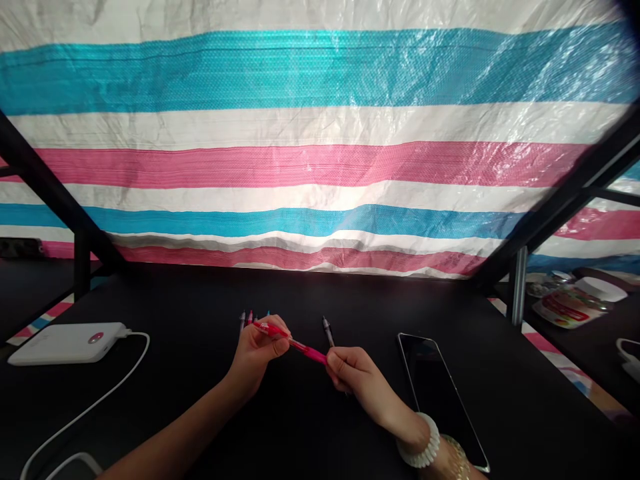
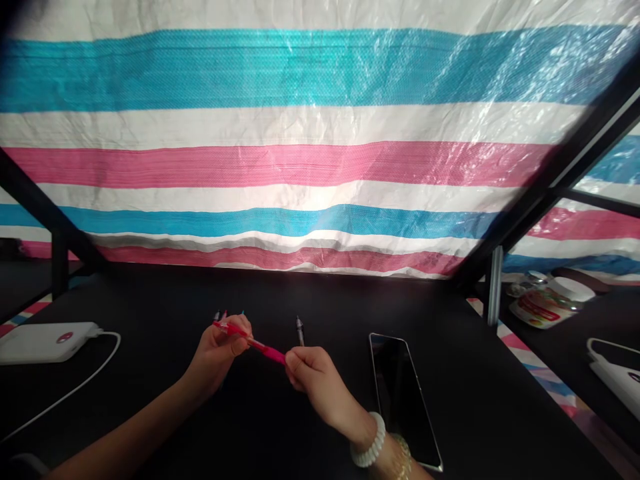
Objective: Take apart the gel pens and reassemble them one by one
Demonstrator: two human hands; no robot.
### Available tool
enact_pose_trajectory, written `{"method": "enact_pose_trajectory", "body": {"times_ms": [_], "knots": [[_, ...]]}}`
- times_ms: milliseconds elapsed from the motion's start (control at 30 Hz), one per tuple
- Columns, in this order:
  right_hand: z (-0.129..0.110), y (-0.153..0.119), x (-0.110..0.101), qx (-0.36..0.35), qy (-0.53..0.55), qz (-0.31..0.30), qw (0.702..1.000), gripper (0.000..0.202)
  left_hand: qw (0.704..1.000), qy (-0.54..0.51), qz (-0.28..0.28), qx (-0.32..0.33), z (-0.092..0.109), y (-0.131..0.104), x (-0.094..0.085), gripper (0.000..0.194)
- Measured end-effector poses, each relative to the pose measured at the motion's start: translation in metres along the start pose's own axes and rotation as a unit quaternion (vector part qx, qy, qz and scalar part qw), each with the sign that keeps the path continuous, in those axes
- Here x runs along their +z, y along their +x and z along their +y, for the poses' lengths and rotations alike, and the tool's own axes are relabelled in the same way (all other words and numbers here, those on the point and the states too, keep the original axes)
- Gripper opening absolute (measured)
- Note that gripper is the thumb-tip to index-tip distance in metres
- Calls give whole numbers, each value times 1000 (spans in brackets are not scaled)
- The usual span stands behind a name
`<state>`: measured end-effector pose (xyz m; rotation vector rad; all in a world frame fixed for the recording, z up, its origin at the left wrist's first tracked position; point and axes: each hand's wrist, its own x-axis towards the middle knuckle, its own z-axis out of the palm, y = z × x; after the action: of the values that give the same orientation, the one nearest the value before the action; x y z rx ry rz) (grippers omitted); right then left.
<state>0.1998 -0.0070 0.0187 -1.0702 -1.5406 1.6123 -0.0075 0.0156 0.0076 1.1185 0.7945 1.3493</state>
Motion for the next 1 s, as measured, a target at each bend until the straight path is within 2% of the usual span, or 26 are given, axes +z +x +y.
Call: {"method": "enact_pose_trajectory", "body": {"times_ms": [167,267,400,467,567,633,700,1000], "knots": [[0,0,1,19,15,-20,1000,56,1000,-4,5,5,0,1,0,15],[3,-3,0,-10,-86,9,996,53,1000,-8,8,2,-2,0,-1,15],[3,-7,3,-66,-238,22,969,46,999,-13,17,-31,-3,-2,2,16],[2,-8,5,-106,-312,23,944,43,998,-11,20,-52,-1,-3,4,27],[1,-8,7,-159,-412,47,896,38,997,-5,26,-69,3,-2,7,56],[1,-7,7,-169,-438,55,881,35,997,-8,36,-70,5,-2,7,72],[1,-7,6,-172,-442,64,878,33,996,-16,48,-67,6,-1,7,80],[7,-4,4,-181,-445,110,870,35,996,-40,35,-66,4,1,5,63]]}}
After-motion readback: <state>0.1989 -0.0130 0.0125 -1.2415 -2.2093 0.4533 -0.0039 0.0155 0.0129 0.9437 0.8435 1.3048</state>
